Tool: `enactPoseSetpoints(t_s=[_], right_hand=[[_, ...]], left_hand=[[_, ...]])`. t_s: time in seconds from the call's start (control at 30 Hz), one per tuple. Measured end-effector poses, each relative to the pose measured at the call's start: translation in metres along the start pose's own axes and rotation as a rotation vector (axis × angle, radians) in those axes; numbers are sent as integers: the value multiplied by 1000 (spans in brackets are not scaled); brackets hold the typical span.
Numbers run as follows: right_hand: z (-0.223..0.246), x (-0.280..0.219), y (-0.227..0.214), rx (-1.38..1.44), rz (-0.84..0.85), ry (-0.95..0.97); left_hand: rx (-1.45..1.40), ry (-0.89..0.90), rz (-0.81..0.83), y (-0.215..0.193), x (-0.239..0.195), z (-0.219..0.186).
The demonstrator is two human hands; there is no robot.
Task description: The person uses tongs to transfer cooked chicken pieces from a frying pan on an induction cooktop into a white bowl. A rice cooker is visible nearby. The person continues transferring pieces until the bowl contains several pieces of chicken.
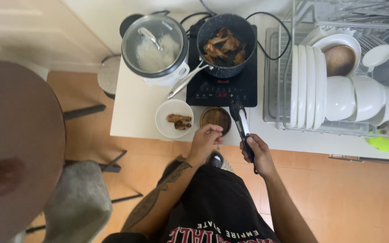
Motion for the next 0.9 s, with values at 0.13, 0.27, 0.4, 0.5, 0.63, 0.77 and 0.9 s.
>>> enactPoseSetpoints(t_s=[0.13, 0.27, 0.4, 0.5, 0.63, 0.77, 0.9], right_hand=[[-24, -4, -4, 25, -7, 15], [-46, -13, -5, -79, -62, 54], [-58, -9, 11, -138, -150, 161], [-55, -14, 32, -98, -83, 53], [-48, -32, 50, -87, -112, 60], [-33, -40, 54, -74, -97, -29], [-39, -40, 60, -44, -60, -52]], left_hand=[[-66, -2, 37, 1, 3, -1], [-125, 6, 78, -1, -20, -27], [-183, 34, 156, -17, 7, 22], [-181, -52, 153, -27, -8, -5], [-106, -103, 127, -31, -26, -21], [-98, -59, 156, -31, -26, -19], [-80, -52, 148, -41, -22, -6]])
Point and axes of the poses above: each hand's wrist, its own x-axis towards the middle knuckle, its own y-axis out of the palm, z = x × y, the point moved 7 cm from there along x, towards the middle knuckle, and after that the axes turned 10 degrees about -z, right-handed, at the moved point
